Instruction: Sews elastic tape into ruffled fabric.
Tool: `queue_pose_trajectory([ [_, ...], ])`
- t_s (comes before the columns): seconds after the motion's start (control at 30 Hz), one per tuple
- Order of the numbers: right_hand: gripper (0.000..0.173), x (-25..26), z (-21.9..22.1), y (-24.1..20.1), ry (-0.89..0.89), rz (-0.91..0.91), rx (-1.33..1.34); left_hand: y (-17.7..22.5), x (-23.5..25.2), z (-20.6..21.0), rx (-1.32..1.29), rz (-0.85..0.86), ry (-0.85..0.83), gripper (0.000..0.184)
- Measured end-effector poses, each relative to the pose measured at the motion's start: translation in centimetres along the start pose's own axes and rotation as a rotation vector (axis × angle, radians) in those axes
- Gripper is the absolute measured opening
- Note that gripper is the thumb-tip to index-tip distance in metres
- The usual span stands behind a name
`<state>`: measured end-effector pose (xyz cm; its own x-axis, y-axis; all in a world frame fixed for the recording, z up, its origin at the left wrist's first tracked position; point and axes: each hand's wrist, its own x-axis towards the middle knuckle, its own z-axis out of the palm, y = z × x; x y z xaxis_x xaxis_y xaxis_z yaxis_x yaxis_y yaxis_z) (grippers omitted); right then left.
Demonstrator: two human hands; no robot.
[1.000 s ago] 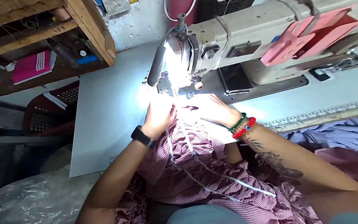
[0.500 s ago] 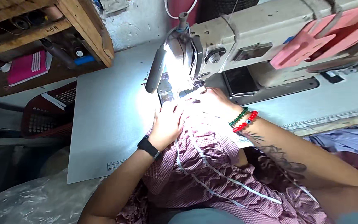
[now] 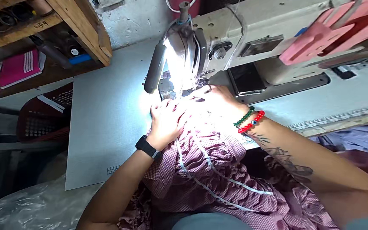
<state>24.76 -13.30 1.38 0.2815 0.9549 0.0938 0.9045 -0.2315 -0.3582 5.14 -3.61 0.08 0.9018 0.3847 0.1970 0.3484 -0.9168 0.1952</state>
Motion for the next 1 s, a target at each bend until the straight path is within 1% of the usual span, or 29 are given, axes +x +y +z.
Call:
queue_pose_trajectory([
  [0.1, 0.02, 0.2, -0.2, -0.1, 0.008, 0.01, 0.009, -0.4, 0.3, -0.1, -0.023, 0.019, 0.013, 0.039],
  [0.2, 0.021, 0.1, -0.4, -0.5, -0.008, 0.076, 0.047, -0.1, 0.0, -0.3, 0.004, 0.03, 0.004, 0.039],
  [0.23, 0.021, -0.4, -0.4, -0.6, -0.003, 0.068, 0.056, 0.4, -0.5, -0.3, 0.036, 0.051, 0.012, 0.037],
  [0.3, 0.023, -1.7, -0.2, 0.0, 0.091, -0.031, 0.036, 1.4, -1.7, -0.4, 0.045, 0.13, 0.062, 0.03],
  [0.33, 0.024, -2.4, -0.1, 0.2, 0.123, -0.05, 0.012, 1.8, -2.6, -0.4, 0.037, 0.158, 0.058, 0.03],
  [0.4, 0.023, -3.6, 0.0, 0.2, 0.103, -0.001, -0.029, 2.5, -4.0, -0.4, 0.006, 0.189, 0.013, 0.033],
  [0.47, 0.025, -3.4, -0.1, 0.1, 0.083, 0.041, -0.055, 2.7, -4.6, -0.4, -0.03, 0.221, 0.021, 0.034],
  [0.67, 0.023, -2.1, 0.5, 0.7, 0.198, -0.005, 0.0, 2.2, -4.0, -0.5, -0.095, 0.266, 0.076, 0.03],
  [0.77, 0.024, -1.4, 0.2, 0.5, 0.161, 0.037, -0.031, 2.0, -3.4, -0.7, -0.098, 0.272, 0.063, 0.031],
  [0.93, 0.024, -0.1, -2.0, -1.1, -0.044, 0.22, -0.048, 1.6, -2.5, -0.9, -0.112, 0.282, 0.041, 0.029],
  [1.0, 0.023, 0.3, -2.1, -1.0, -0.016, 0.203, -0.03, 1.6, -2.3, -1.0, -0.119, 0.287, 0.041, 0.029],
])
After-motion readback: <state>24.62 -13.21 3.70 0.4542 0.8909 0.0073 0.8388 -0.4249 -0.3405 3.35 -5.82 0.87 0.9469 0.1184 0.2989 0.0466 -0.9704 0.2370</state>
